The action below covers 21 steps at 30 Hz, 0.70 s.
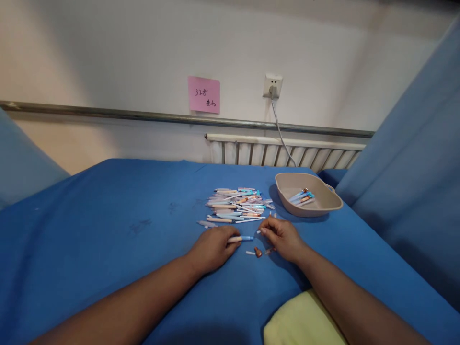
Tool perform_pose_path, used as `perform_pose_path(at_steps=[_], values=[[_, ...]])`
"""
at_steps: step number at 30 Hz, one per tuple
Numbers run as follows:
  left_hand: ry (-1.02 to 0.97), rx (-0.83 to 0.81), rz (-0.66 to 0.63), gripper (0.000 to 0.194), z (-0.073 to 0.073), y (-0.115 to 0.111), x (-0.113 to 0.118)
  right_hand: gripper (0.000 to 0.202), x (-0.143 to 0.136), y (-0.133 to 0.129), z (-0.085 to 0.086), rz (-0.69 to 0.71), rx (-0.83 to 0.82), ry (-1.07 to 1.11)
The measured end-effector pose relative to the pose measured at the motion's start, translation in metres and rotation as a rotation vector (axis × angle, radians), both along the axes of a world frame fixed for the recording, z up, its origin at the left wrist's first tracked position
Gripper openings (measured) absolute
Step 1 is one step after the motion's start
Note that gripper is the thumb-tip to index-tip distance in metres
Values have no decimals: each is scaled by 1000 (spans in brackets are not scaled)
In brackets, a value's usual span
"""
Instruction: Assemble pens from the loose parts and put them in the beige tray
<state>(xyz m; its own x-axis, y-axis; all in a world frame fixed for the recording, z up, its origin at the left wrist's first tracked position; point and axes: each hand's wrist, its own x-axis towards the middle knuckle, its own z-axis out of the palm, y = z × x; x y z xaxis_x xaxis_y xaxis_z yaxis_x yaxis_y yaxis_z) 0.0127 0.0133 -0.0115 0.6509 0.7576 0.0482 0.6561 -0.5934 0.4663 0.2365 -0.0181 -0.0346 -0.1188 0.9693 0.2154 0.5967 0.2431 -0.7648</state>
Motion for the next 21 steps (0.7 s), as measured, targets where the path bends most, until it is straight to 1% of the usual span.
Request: perform_pose_path(at_steps=[3, 6, 8, 9, 11, 14, 16, 18, 21], values=[[59, 37, 27, 19, -1, -1, 1, 10, 1, -1, 2, 43, 57, -119], [59, 25, -21, 19, -1, -5, 2, 11, 2, -3, 2, 106, 95, -258], [17, 17, -43, 22, 0, -4, 1, 10, 2, -5, 1, 128, 95, -302], [-10, 17, -30, 24, 1, -3, -1, 9, 2, -5, 0, 132, 92, -307], [-43, 30, 50, 24, 5, 6, -9, 9, 2, -5, -1, 128, 94, -296], [-34, 81, 197, 25, 14, 25, -29, 12, 3, -4, -2, 126, 100, -272], [-15, 106, 254, 27, 20, 37, -43, 12, 3, -4, -2, 130, 95, -266], [36, 116, 267, 28, 25, 46, -53, 13, 3, -3, -2, 132, 89, -265], [94, 123, 260, 28, 29, 51, -60, 13, 3, -4, -2, 135, 85, -265]])
